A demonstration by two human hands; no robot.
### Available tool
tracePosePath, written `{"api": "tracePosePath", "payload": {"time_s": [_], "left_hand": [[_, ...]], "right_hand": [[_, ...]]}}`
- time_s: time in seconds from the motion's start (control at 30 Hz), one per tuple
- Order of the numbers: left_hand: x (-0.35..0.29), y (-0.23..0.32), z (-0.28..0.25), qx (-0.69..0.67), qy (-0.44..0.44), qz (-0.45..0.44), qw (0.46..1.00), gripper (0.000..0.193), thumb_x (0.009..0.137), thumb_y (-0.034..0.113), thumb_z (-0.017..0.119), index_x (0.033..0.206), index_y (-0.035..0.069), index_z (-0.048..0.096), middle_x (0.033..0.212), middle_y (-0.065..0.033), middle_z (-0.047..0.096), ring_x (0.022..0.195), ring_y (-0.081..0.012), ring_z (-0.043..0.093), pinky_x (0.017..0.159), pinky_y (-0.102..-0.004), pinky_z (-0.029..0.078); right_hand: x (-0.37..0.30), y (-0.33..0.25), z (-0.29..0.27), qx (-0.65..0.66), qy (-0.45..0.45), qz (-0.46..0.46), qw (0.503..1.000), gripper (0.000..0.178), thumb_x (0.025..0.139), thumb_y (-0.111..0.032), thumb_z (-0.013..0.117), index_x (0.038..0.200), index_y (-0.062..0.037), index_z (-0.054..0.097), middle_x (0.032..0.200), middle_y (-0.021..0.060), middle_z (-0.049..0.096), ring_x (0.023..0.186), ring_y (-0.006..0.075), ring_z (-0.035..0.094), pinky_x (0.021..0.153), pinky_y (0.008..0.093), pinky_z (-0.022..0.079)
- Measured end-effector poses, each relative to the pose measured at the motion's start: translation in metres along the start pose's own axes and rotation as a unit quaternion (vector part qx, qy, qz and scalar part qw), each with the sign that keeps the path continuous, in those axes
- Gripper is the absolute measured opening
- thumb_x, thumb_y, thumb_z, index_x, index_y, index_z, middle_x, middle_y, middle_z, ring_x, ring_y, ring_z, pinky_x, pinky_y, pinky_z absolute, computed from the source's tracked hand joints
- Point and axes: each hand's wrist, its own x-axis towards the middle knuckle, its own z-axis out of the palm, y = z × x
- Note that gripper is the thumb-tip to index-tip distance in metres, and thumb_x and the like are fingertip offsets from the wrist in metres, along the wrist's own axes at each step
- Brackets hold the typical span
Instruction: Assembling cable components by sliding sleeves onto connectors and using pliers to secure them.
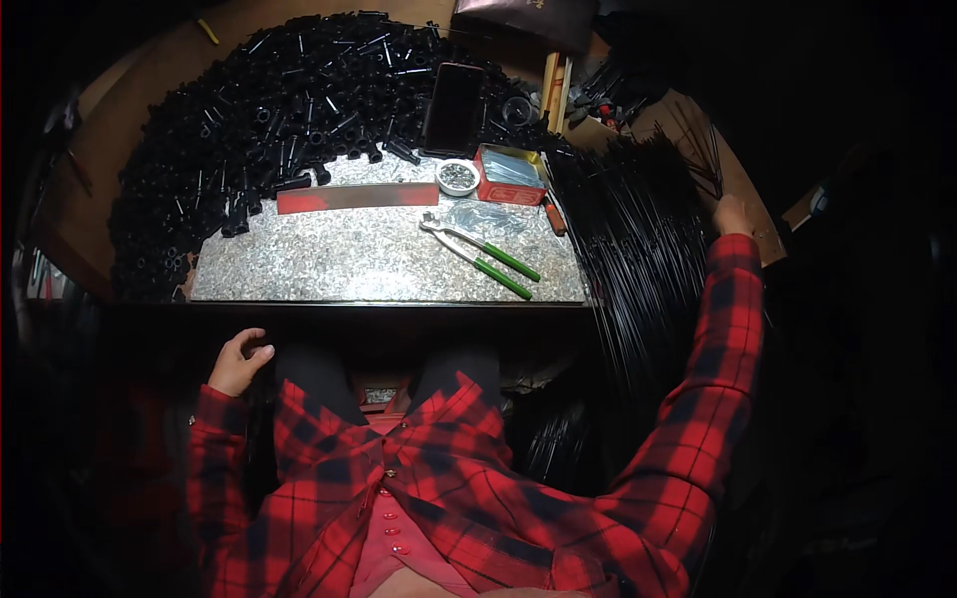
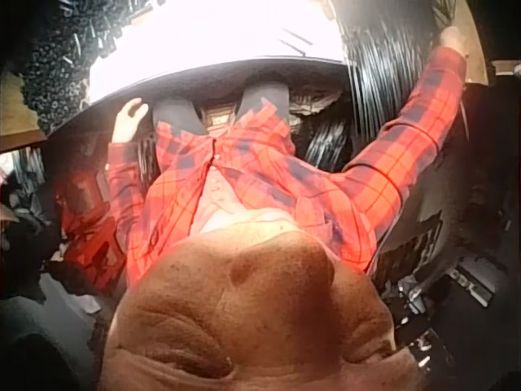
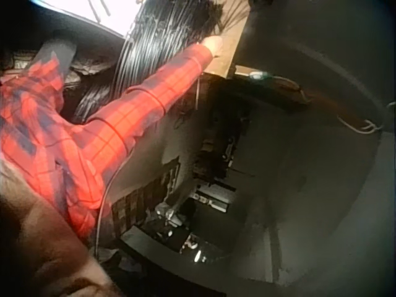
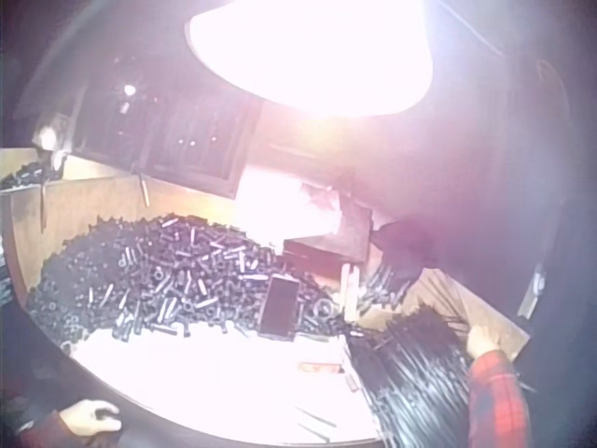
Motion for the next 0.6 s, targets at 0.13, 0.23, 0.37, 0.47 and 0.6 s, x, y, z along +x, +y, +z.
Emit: {"api": "tracePosePath", "payload": {"time_s": [0.13, 0.23, 0.37, 0.47, 0.6], "left_hand": [[0.002, 0.012, 0.005, -0.004, -0.009, 0.022, 1.0, 0.043, 0.081, 0.017, 0.067, 0.116, -0.005, 0.052, 0.103, -0.0085, 0.06, 0.094, -0.0145, 0.057, 0.084, -0.0268, 0.045], [-0.002, 0.026, 0.01, 0.003, -0.013, 0.039, 0.999, 0.043, 0.08, 0.017, 0.068, 0.115, -0.004, 0.053, 0.1, -0.0083, 0.061, 0.09, -0.0143, 0.058, 0.082, -0.0273, 0.046], [-0.006, 0.048, 0.017, 0.003, -0.012, 0.062, 0.998, 0.041, 0.08, 0.016, 0.068, 0.113, -0.004, 0.054, 0.099, -0.0089, 0.061, 0.09, -0.0147, 0.058, 0.082, -0.0279, 0.046], [-0.009, 0.065, 0.025, -0.011, 0.007, 0.096, 0.995, 0.038, 0.078, 0.014, 0.068, 0.11, -0.004, 0.056, 0.099, -0.0118, 0.062, 0.09, -0.0173, 0.06, 0.082, -0.0285, 0.047], [-0.011, 0.12, 0.045, 0.119, 0.113, 0.262, 0.951, 0.037, 0.075, 0.014, 0.071, 0.105, -0.003, 0.058, 0.103, -0.0161, 0.062, 0.094, -0.0276, 0.061, 0.083, -0.0316, 0.047]], "right_hand": [[0.009, 0.01, -0.012, -0.039, 0.059, 0.013, 0.997, 0.028, 0.087, -0.01, 0.045, 0.107, -0.0012, 0.062, 0.106, 0.0186, 0.063, 0.096, 0.0368, 0.062, 0.082, 0.0465, 0.05], [0.013, 0.007, -0.031, -0.041, 0.071, 0.021, 0.996, 0.027, 0.088, -0.011, 0.045, 0.107, -0.0014, 0.062, 0.106, 0.0185, 0.063, 0.097, 0.0362, 0.061, 0.081, 0.0458, 0.05], [0.014, -0.009, -0.063, 0.006, 0.026, 0.019, 0.999, 0.025, 0.088, -0.014, 0.046, 0.102, -0.0001, 0.061, 0.102, 0.0198, 0.064, 0.095, 0.0365, 0.062, 0.079, 0.0449, 0.051], [0.004, -0.036, -0.085, 0.08, 0.084, 0.018, 0.993, 0.023, 0.088, -0.015, 0.048, 0.098, 0.0006, 0.061, 0.097, 0.0204, 0.064, 0.093, 0.0379, 0.062, 0.077, 0.0448, 0.051], [-0.038, -0.094, -0.116, 0.145, 0.158, -0.097, 0.972, 0.02, 0.087, -0.015, 0.05, 0.093, 0.0015, 0.059, 0.091, 0.0219, 0.064, 0.087, 0.0405, 0.062, 0.074, 0.0455, 0.051]]}}
